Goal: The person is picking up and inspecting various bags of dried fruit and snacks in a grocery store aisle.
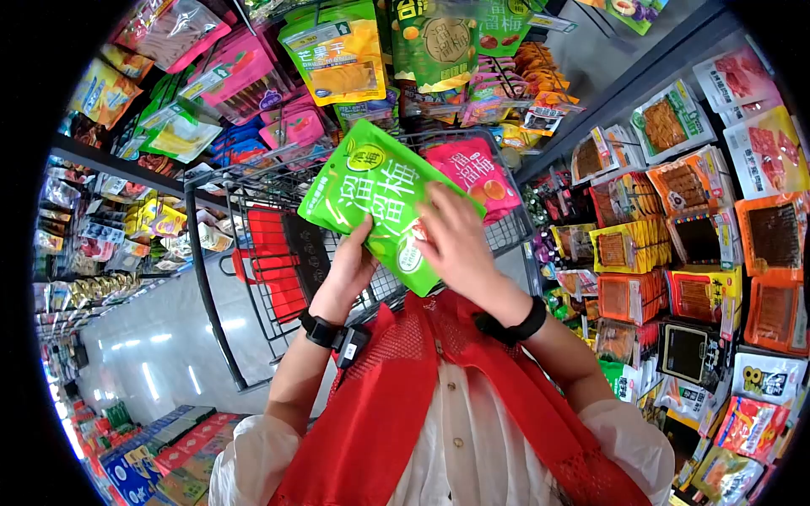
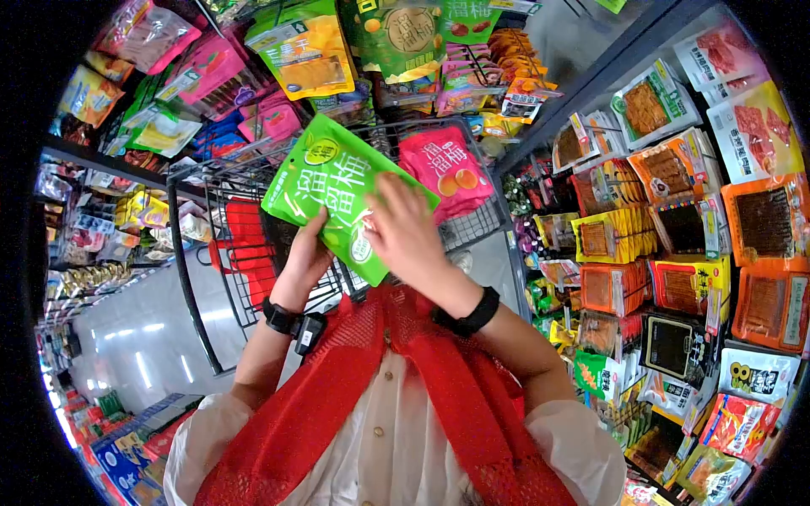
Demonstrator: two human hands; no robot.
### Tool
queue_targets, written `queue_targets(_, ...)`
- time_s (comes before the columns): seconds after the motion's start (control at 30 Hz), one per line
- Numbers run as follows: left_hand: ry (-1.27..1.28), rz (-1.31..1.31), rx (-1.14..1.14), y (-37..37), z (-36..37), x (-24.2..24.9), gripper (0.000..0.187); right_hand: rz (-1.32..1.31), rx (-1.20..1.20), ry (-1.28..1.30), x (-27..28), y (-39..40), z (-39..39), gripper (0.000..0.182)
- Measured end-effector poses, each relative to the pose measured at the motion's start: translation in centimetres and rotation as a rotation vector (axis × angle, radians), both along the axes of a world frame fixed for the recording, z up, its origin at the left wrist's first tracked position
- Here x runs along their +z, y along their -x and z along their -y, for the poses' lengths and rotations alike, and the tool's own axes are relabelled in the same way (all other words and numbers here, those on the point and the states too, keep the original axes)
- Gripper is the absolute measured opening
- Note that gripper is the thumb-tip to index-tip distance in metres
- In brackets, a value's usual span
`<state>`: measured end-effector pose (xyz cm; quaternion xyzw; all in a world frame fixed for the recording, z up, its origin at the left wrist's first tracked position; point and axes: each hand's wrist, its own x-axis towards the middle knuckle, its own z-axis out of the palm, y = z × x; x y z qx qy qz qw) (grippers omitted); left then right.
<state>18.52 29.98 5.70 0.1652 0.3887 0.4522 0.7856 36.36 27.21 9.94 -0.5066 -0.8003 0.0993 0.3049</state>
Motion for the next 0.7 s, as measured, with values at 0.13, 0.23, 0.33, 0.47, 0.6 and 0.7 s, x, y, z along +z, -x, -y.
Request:
queue_targets(0.13,-0.064,0.085,-0.118,1.0,-0.5,-0.5,0.031,-0.259,-0.162,0.401,-1.5,-3.2,-0.6,0.078)
queue_targets(0.23,-0.079,0.067,-0.269,1.1,-0.7,-1.4,0.031,-0.55,-0.157,0.875,-2.7,-3.9,-2.0,0.078)
queue_targets(0.33,-0.063,-0.162,-0.304,-0.3,-0.3,-3.2,0.025,-0.739,-0.127,1.022,-6.3,-4.0,-2.5,0.074)
queue_targets(0.47,-0.15,-0.415,-0.369,-0.6,-0.3,-4.9,0.021,-0.948,-0.283,1.145,-9.9,-4.6,-2.4,0.069)
queue_targets(0.6,-0.42,-0.556,-0.519,0.9,-1.7,-4.4,0.02,-1.31,-0.18,0.939,-9.4,-6.6,-3.0,0.04)
queue_targets(0.7,-0.556,-0.723,-0.515,1.2,-3.2,-4.9,0.017,-1.326,-0.231,0.914,-8.1,-7.3,-3.3,0.023)
